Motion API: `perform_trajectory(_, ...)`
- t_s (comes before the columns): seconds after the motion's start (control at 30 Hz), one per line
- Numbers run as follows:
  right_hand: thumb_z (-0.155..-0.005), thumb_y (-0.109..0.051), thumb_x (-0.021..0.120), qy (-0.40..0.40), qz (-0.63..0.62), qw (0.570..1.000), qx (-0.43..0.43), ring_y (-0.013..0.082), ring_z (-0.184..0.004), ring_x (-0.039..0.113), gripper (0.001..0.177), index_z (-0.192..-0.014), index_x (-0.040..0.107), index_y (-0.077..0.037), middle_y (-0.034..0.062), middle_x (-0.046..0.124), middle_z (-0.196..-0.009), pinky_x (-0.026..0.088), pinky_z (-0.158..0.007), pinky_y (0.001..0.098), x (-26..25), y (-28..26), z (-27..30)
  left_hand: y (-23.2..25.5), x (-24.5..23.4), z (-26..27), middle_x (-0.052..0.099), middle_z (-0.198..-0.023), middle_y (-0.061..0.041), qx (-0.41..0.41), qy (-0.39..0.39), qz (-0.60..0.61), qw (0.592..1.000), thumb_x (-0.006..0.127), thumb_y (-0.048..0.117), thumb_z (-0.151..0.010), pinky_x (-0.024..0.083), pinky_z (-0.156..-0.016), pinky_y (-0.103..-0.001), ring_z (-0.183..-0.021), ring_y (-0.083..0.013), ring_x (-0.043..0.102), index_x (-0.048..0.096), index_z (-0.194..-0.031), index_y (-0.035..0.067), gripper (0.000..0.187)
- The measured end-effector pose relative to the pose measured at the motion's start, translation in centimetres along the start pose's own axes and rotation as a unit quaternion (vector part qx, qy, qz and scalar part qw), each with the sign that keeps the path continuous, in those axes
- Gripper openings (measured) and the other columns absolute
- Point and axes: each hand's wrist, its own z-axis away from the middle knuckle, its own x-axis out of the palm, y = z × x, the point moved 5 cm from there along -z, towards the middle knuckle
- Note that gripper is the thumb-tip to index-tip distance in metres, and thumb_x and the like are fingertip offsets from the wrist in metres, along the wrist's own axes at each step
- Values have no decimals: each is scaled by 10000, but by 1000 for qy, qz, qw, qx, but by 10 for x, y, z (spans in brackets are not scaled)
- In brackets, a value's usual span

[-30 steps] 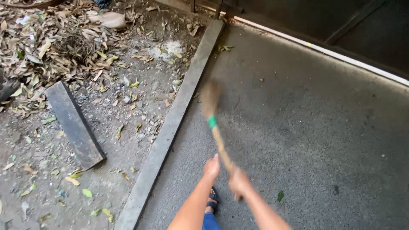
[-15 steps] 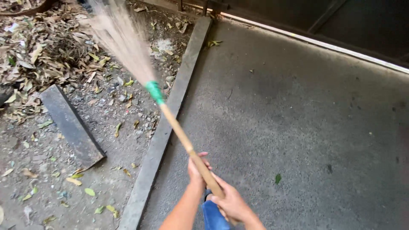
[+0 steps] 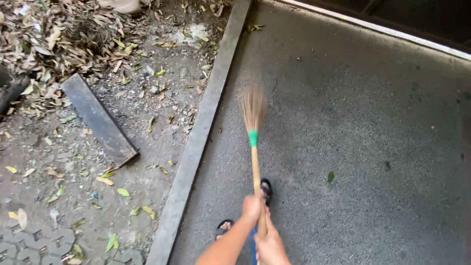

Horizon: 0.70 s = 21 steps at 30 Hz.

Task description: Sweeping leaves and debris off a paved outdoor ground using a broom.

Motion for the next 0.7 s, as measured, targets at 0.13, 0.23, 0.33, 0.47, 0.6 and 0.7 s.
perform_trajectory(0.13, -677, 4, 729, -68, 90, 760, -640, 343, -812, 647, 1223, -1727, 137, -209, 288, 624, -979, 543, -643, 465, 31, 49, 40, -118, -103, -13, 704, -642, -104, -22, 124, -186, 974, 626, 492, -925, 524, -599, -389, -561, -197, 675, 721, -722, 33, 511)
perform_trajectory(0.23, -800, 5, 699, -295, -138, 946, 1, 124, -518, 522, 1014, -1646, 215, -274, 9, 647, -829, 422, -458, 282, 73, 148, -18, -76, -134, 15, 700, -665, -124, -23, 236, -255, 938, 669, 510, -910, 528, -657, -405, -634, -232, 699, 696, -764, 27, 505)
perform_trajectory(0.33, -802, -98, 688, -268, -261, 908, 190, 93, -448, 467, 921, -1612, 319, -335, -6, 491, -650, 375, -393, 256, 57, 64, 46, -16, -114, 65, 686, -668, -140, 15, 252, -189, 949, 699, 452, -890, 526, -624, -439, -624, -269, 689, 669, -775, 12, 456)
perform_trajectory(0.47, -919, -91, 692, -386, -369, 841, 90, 112, -521, 523, 850, -1658, 283, -183, 3, 543, -724, 424, -443, 260, 29, 69, 67, -3, -88, 120, 681, -649, -144, 104, 240, -122, 957, 692, 378, -888, 528, -589, -434, -583, -260, 668, 644, -770, 9, 391)
perform_trajectory(0.6, -828, 10, 717, -245, -23, 912, -329, 268, -879, 589, 912, -1638, 322, -128, 141, 643, -1178, 469, -746, 362, 18, -40, 103, 19, -97, 129, 596, -668, -100, 198, 195, 25, 960, 594, 318, -950, 497, -547, -421, -561, -219, 602, 590, -838, 54, 287)
perform_trajectory(0.7, -796, -36, 718, -107, 140, 910, -374, 351, -1098, 680, 910, -1608, 327, -163, 235, 671, -1229, 516, -973, 438, 25, -15, 97, 31, -99, 130, 608, -678, -96, 222, 175, -6, 959, 549, 309, -962, 503, -564, -415, -586, -214, 612, 610, -866, 61, 273)
